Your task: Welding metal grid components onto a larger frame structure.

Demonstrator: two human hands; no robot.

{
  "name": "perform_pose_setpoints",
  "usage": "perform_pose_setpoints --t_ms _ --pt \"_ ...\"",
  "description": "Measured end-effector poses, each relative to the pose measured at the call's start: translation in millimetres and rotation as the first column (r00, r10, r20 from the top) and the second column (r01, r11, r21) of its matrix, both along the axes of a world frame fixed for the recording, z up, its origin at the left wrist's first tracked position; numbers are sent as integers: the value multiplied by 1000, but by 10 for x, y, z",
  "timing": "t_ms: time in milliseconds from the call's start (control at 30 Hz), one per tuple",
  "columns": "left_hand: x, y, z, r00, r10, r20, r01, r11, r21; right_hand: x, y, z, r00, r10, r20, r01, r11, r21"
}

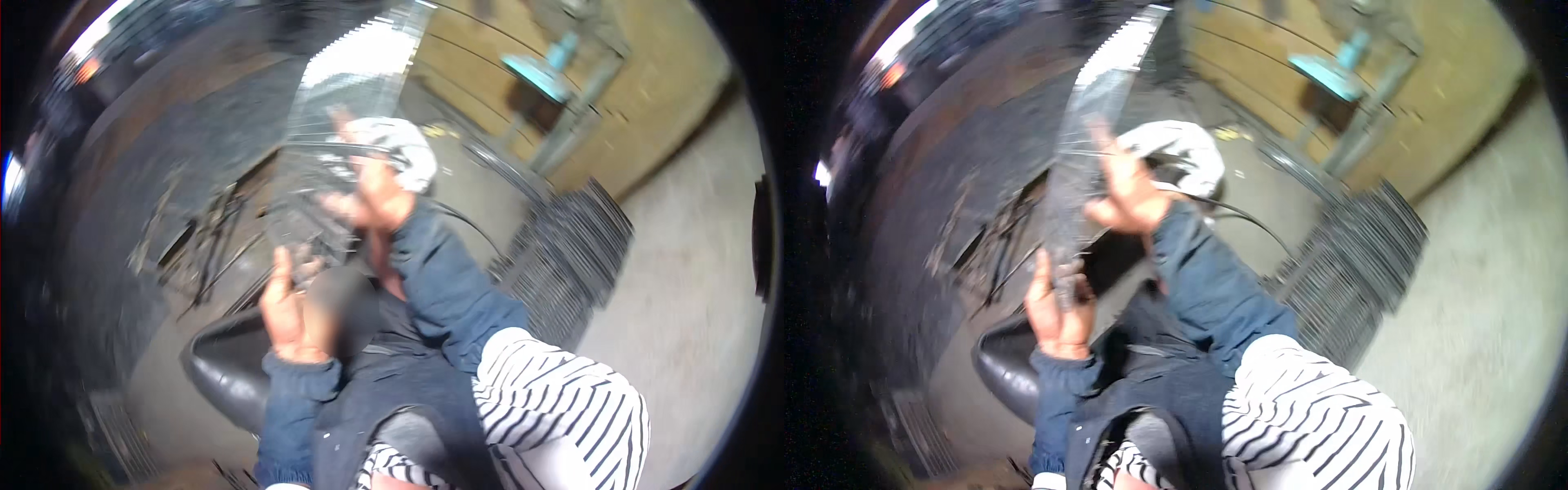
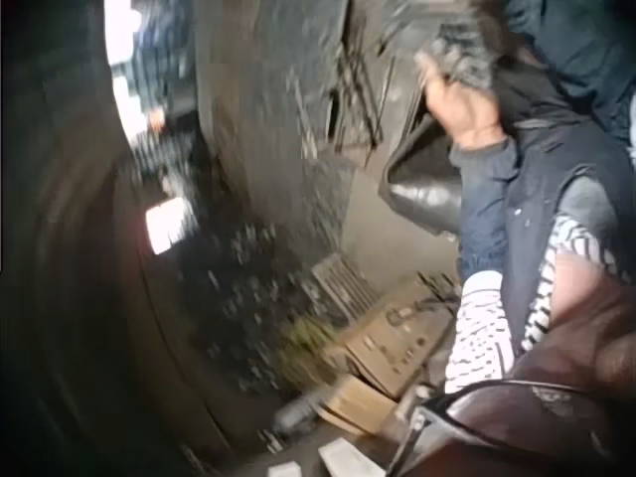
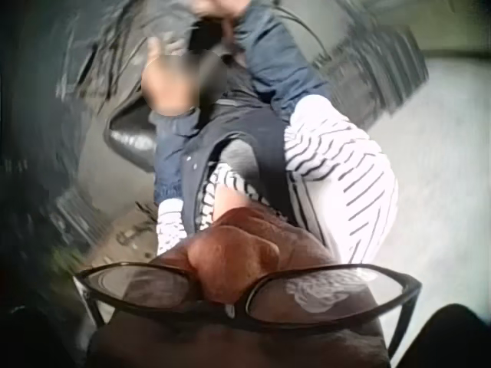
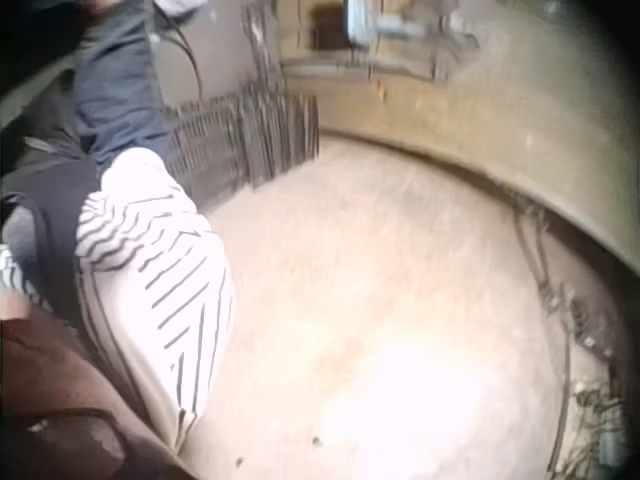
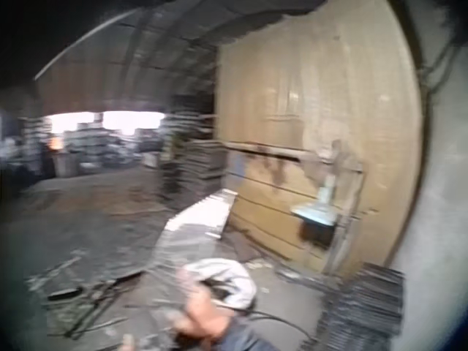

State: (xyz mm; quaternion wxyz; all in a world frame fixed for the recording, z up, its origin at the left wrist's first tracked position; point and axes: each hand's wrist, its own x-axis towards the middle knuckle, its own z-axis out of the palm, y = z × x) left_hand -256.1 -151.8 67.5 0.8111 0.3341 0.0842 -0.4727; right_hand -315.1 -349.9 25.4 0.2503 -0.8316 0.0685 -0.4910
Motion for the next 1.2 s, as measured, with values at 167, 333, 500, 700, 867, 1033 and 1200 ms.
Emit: perform_pose_setpoints --t_ms 167,333,500,700,867,1033,1200 --pt "-76 -126 -307 943 -306 -128 229 881 -415 -113 185 80 990 74 123 -66 996 -67" --pt "-302 -330 -460 778 -628 -16 493 627 -603 -661 -114 430 959 25 283 45 970 -238" --pt "-185 -207 -360 294 -739 607 759 566 321 -1601 -246 610 916 -295 -271 212 932 -294" --pt "1108 -147 -686 219 -640 736 338 758 558 -2630 -182 480 467 -252 -848 91 967 -238" --pt "2101 115 -1128 434 -447 782 -28 861 507 -3123 124 335 208 -162 -965 96 985 -145" --pt "2556 482 -968 588 -297 753 -163 868 470 -3715 -165 237 70 -436 -897 449 817 -362" --pt "2742 612 -843 602 -248 759 -301 810 503 -4852 -560 62 -252 -550 -796 617 543 -570"
